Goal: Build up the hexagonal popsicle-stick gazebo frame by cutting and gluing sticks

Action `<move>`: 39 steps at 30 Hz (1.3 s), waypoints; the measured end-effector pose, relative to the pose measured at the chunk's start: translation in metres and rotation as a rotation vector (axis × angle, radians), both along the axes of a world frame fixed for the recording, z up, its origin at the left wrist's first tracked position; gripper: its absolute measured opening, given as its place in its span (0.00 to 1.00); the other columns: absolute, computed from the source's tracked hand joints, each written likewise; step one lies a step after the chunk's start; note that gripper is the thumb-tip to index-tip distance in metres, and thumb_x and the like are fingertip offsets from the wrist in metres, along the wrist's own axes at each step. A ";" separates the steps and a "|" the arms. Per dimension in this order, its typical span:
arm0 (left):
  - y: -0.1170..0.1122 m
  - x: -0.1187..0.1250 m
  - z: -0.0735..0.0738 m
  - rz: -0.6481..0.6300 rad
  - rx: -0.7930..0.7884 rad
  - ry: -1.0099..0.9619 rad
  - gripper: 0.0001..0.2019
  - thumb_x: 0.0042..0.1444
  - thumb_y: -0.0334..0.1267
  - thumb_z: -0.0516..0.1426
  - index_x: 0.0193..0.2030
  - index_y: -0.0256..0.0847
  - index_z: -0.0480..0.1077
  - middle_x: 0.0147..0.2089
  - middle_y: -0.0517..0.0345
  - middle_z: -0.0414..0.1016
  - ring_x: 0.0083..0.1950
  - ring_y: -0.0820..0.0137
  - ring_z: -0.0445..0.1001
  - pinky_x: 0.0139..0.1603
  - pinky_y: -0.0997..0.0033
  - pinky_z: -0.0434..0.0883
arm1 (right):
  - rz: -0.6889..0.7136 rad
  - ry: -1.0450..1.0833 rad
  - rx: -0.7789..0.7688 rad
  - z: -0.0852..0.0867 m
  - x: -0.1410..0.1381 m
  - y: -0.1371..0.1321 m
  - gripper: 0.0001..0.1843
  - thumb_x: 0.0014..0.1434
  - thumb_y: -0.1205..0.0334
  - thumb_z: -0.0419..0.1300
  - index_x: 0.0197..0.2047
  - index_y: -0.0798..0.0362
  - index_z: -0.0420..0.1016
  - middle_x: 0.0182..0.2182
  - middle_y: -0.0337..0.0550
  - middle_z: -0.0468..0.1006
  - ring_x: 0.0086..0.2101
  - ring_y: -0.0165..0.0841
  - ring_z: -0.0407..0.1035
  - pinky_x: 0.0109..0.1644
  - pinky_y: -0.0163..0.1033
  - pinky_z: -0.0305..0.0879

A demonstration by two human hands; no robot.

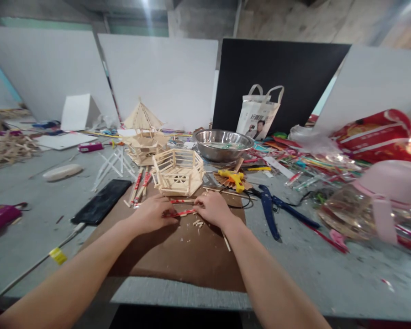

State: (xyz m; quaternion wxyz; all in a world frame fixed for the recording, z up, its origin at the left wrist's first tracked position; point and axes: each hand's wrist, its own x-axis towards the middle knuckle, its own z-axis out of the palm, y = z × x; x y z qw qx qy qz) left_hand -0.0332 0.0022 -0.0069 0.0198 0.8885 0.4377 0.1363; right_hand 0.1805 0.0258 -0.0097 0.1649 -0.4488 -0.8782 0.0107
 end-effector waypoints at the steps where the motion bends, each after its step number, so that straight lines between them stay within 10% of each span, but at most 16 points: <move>1: 0.000 0.001 -0.002 -0.019 -0.011 0.014 0.12 0.46 0.48 0.54 0.29 0.42 0.71 0.31 0.55 0.71 0.38 0.65 0.66 0.38 0.68 0.61 | 0.012 -0.008 -0.003 0.000 0.000 0.000 0.10 0.51 0.57 0.54 0.31 0.51 0.74 0.28 0.41 0.76 0.33 0.31 0.66 0.38 0.35 0.56; 39: 0.012 -0.008 -0.005 0.215 -0.188 -0.203 0.13 0.53 0.43 0.46 0.33 0.42 0.69 0.31 0.54 0.73 0.32 0.67 0.69 0.31 0.72 0.60 | -0.013 0.138 0.097 0.001 0.005 0.005 0.11 0.53 0.59 0.53 0.37 0.54 0.71 0.35 0.45 0.74 0.38 0.34 0.64 0.42 0.38 0.56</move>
